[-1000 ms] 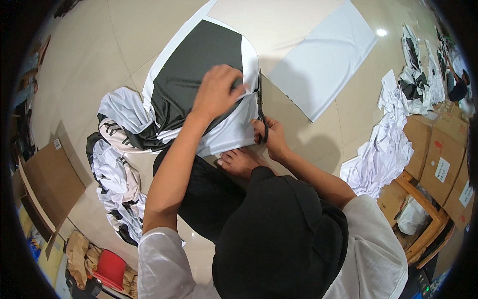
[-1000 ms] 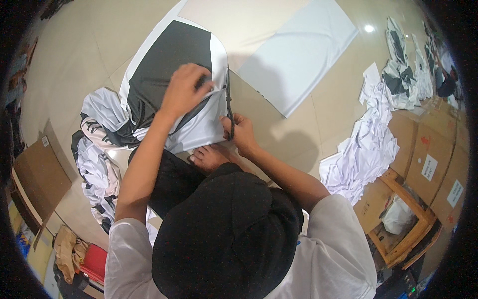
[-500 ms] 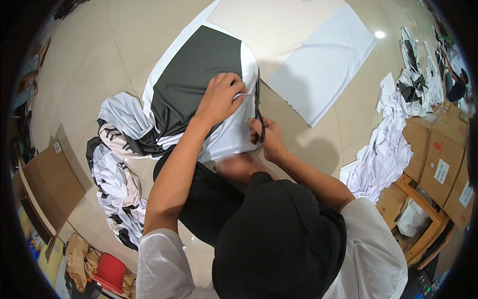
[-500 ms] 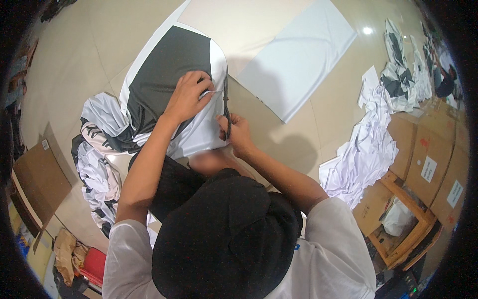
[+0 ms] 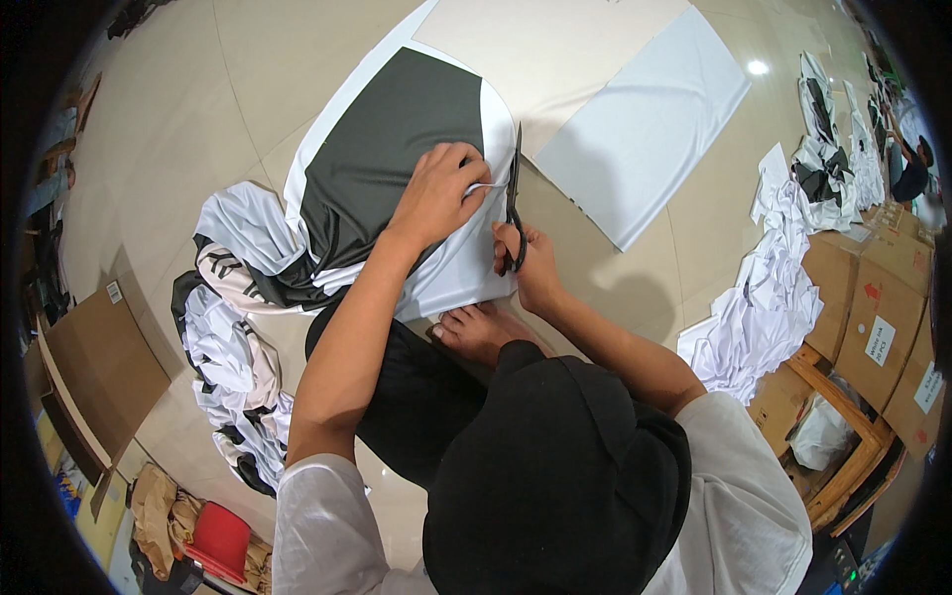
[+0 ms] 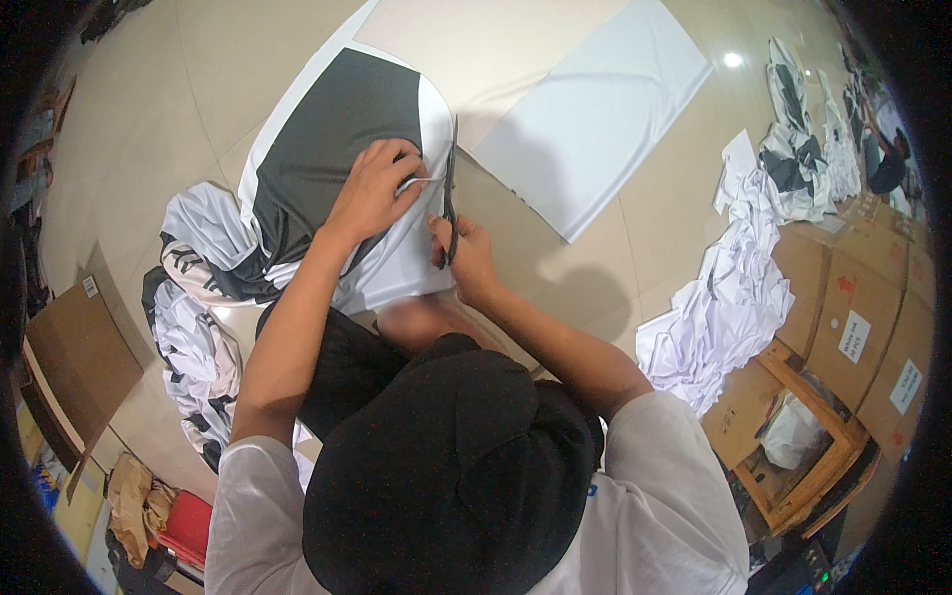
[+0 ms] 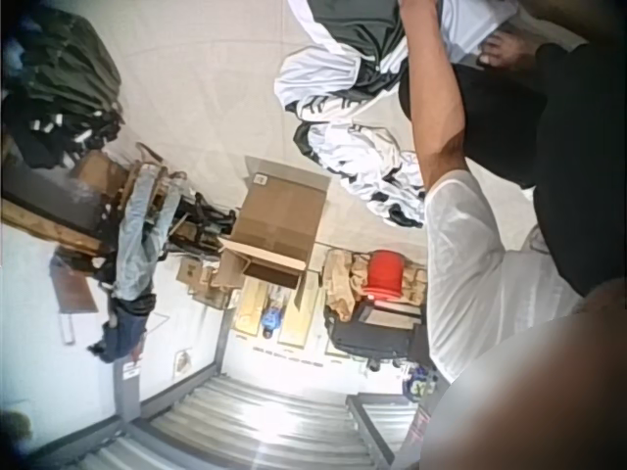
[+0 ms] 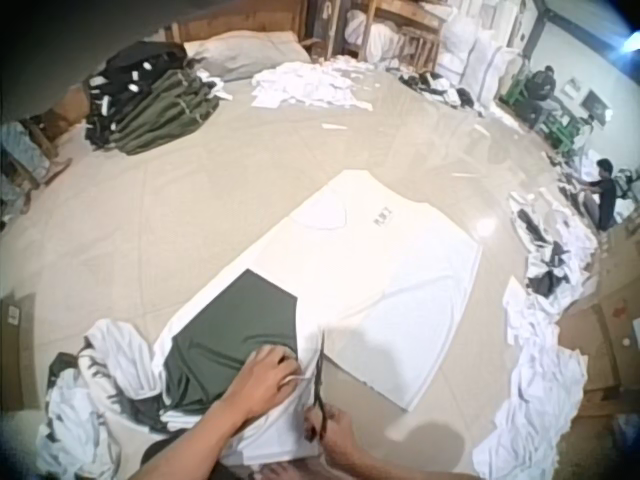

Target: The person sits on the floor and uses scissors to cut a white t-shirt along a paper template. They smooth the fabric, align the template, and cut around the edges to create a shaped piece.

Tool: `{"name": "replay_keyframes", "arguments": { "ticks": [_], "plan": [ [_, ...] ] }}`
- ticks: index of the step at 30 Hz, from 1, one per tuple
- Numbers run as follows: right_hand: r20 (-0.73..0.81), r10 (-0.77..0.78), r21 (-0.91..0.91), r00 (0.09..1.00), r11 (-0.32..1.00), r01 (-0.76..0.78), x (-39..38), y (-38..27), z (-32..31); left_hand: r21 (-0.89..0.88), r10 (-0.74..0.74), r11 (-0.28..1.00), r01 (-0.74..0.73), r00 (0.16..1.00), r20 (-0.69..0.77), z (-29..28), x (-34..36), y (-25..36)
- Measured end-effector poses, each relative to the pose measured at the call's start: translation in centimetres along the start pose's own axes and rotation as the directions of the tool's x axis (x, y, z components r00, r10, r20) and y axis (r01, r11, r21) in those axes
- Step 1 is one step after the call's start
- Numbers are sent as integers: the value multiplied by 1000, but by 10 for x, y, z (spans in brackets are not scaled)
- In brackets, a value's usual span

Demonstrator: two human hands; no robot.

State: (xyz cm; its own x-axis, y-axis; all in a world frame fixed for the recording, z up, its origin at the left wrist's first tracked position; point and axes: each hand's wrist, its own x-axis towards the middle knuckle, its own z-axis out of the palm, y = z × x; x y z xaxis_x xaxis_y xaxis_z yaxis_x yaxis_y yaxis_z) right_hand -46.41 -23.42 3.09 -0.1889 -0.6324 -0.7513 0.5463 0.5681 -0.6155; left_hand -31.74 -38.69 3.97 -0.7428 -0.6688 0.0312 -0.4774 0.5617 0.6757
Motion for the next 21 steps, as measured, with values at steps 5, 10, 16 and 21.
{"name": "replay_keyframes", "arguments": {
  "ticks": [5,10,16,21],
  "plan": [
    [-27,-2,19,1000,1000,2,0,-2,4,-4,-13,1000,13,1000,8,-1,0,0],
    [-17,14,-12,1000,1000,-15,0,-2,3,-9,-18,1000,18,1000,16,-1,0,1],
    [-34,8,-12,999,1000,-9,0,-4,5,-6,-31,999,31,999,23,-3,0,3],
    [-37,13,3,999,1000,-13,1,-5,5,11,-28,1000,27,999,24,-2,0,1]
  ]
}}
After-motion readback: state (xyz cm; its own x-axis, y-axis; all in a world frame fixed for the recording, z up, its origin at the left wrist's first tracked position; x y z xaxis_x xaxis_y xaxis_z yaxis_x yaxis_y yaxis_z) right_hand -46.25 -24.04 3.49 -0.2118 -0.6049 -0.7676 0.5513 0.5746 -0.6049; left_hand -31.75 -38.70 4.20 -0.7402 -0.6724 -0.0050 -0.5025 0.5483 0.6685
